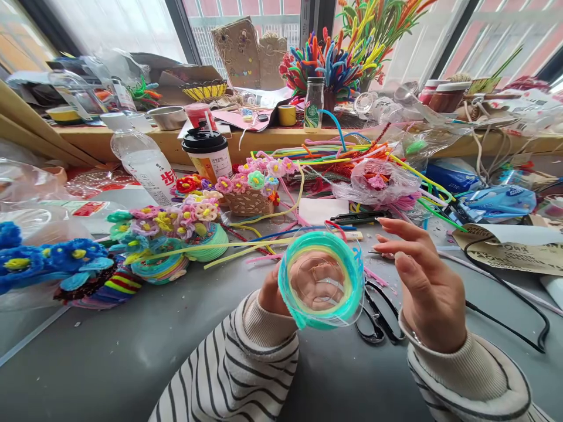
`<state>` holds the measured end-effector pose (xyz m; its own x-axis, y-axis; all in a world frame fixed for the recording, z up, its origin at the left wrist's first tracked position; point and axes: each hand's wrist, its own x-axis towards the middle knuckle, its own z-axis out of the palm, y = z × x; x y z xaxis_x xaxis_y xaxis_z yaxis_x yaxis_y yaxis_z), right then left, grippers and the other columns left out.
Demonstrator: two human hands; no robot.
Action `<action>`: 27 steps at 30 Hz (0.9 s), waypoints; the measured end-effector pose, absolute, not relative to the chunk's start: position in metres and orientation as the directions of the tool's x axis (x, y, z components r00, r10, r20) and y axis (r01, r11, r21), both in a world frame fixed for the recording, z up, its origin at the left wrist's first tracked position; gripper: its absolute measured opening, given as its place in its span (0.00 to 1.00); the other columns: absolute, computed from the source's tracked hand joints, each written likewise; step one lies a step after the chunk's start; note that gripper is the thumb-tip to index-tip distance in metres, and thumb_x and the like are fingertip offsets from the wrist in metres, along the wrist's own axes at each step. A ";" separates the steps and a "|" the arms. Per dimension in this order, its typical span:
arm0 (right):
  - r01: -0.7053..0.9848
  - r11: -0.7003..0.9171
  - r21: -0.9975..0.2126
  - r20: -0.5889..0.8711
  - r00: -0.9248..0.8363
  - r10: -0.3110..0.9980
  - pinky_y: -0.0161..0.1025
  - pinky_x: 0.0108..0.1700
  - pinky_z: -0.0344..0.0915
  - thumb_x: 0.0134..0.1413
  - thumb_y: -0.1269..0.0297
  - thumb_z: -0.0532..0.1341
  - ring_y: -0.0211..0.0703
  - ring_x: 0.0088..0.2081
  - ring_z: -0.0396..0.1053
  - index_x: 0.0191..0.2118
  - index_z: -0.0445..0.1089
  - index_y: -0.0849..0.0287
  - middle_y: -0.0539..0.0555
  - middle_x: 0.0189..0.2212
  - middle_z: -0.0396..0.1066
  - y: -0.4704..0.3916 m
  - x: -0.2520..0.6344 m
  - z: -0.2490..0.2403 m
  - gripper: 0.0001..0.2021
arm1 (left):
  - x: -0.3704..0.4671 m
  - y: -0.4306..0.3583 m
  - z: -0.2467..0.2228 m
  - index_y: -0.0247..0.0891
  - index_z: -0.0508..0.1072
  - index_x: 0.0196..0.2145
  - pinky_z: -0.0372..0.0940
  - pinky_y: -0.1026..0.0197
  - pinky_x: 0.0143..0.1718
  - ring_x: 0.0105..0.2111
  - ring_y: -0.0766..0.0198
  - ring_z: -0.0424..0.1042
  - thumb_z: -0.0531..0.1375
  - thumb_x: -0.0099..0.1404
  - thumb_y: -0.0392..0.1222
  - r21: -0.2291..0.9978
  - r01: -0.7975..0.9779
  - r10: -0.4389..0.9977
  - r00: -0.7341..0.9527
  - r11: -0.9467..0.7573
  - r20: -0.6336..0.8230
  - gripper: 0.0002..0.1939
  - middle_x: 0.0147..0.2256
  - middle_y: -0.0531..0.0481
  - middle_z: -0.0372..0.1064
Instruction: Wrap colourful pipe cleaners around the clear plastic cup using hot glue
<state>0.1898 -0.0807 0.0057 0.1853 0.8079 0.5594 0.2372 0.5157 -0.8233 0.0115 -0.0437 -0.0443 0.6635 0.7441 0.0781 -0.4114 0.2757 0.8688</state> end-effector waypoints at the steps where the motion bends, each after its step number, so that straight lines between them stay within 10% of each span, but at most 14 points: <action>1: 0.241 0.519 -0.820 0.563 0.182 0.806 0.49 0.55 0.55 0.54 0.63 0.56 0.47 0.52 0.58 0.34 0.72 0.50 0.51 0.48 0.63 -0.081 0.190 0.005 0.08 | 0.012 -0.045 -0.041 0.43 0.72 0.42 0.67 0.56 0.21 0.27 0.56 0.74 0.49 0.56 0.64 0.842 -0.456 0.743 0.661 0.288 0.103 0.27 0.38 0.41 0.73; 5: 0.205 0.549 -0.810 0.583 0.189 0.790 0.46 0.53 0.58 0.53 0.64 0.56 0.45 0.53 0.58 0.36 0.71 0.51 0.51 0.47 0.64 -0.080 0.191 0.003 0.07 | 0.019 -0.050 -0.031 0.40 0.69 0.43 0.68 0.56 0.29 0.34 0.55 0.72 0.59 0.44 0.66 0.808 -0.516 0.777 0.618 0.283 0.123 0.34 0.38 0.43 0.70; 10: 0.211 0.524 -0.825 0.549 0.084 0.831 0.45 0.56 0.55 0.58 0.62 0.51 0.45 0.57 0.53 0.37 0.72 0.50 0.51 0.51 0.60 -0.079 0.192 0.003 0.12 | 0.028 -0.059 -0.032 0.42 0.59 0.48 0.64 0.57 0.42 0.43 0.58 0.67 0.67 0.45 0.45 0.959 -0.207 0.927 0.281 -0.194 0.248 0.33 0.45 0.44 0.65; 27: 0.251 0.418 -0.873 0.394 -0.142 0.908 0.41 0.58 0.55 0.58 0.63 0.52 0.43 0.57 0.55 0.33 0.73 0.55 0.53 0.55 0.56 -0.077 0.192 0.004 0.12 | 0.034 -0.061 -0.037 0.40 0.58 0.50 0.68 0.58 0.39 0.42 0.58 0.68 0.65 0.47 0.40 0.869 0.114 0.876 0.102 -0.481 0.472 0.33 0.47 0.41 0.61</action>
<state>0.1919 -0.0769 0.0045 -0.1423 0.9080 0.3941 0.2511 0.4182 -0.8729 0.0338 -0.0615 -0.0371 0.1024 0.8759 0.4715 0.1144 -0.4812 0.8691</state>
